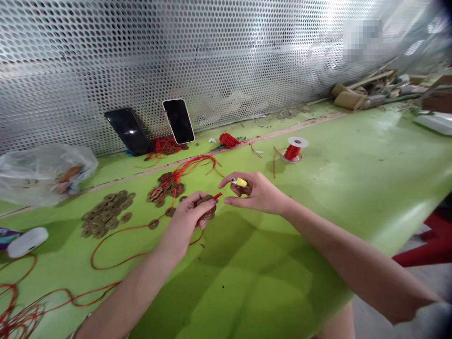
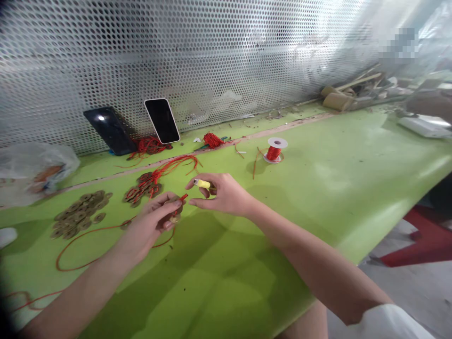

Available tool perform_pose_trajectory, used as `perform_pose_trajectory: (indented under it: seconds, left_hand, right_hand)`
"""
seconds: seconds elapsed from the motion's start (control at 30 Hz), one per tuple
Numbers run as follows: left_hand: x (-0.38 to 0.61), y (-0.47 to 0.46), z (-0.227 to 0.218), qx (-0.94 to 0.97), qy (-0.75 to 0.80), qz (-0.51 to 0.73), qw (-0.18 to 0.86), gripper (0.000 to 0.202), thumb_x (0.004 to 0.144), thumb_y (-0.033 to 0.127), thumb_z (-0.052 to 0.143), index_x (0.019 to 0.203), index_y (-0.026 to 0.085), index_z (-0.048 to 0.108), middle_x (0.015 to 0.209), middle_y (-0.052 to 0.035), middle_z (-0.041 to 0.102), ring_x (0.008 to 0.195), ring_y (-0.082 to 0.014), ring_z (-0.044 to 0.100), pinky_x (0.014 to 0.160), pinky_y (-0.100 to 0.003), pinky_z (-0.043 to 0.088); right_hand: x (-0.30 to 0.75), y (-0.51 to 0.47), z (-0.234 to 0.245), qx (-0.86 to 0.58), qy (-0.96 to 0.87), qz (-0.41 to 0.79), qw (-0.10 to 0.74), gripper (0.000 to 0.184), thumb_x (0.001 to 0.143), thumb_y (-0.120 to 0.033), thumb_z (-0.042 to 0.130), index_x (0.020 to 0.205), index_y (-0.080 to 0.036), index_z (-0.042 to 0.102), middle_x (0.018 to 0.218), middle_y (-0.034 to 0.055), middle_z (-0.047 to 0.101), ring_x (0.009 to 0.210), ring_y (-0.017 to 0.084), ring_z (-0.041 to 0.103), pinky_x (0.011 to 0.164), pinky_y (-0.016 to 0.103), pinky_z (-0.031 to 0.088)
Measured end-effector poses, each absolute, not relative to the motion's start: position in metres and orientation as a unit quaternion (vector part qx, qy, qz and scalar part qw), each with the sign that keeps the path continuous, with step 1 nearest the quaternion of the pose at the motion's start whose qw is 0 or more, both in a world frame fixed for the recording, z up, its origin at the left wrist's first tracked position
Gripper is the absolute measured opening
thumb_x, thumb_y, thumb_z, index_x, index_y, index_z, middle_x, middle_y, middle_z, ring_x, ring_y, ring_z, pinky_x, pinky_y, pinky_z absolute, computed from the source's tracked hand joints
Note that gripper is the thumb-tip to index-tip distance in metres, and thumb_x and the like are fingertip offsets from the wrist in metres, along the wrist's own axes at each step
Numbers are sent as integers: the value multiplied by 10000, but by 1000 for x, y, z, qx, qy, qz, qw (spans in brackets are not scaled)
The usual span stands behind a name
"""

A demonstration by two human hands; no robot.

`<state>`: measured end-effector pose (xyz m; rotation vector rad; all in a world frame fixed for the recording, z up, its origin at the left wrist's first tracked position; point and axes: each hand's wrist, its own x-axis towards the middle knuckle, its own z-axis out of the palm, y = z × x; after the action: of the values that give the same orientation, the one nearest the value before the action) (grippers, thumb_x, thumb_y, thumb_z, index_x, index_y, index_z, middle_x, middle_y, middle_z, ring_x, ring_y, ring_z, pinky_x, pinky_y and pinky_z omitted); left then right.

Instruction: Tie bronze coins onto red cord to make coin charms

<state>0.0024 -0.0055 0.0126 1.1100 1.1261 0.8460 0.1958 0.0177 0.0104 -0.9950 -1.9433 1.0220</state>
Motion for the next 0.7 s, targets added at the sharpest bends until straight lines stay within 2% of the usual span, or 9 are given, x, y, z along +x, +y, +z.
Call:
perform_pose_trajectory:
  seconds: [0.27,0.47,0.7]
  left_hand:
    - [4,-9,8,605,512,352,498,238,759,403,635,760,172,583,592,33,478,532,-98,414,473,-219,304]
    - [5,-8,7,627,507,356,472,234,764,405,637,769,175,593,598,41,461,528,-100,410,479,-224,306]
    - [3,-6,6,640,521,343,449,284,780,448,595,822,169,630,627,-3,553,546,-129,477,487,-234,330]
  right_hand:
    - [193,19,8,-404,-743,407,345,254,797,-375,634,862,-133,669,668,-11,527,556,67,380,516,191,326]
    - [195,18,9,-381,-728,439,364,243,801,-351,627,929,-144,643,698,-13,518,563,66,390,525,190,339]
    - [190,20,4,-423,-695,428,393,215,793,-353,633,819,-140,647,750,19,612,614,83,478,582,201,397]
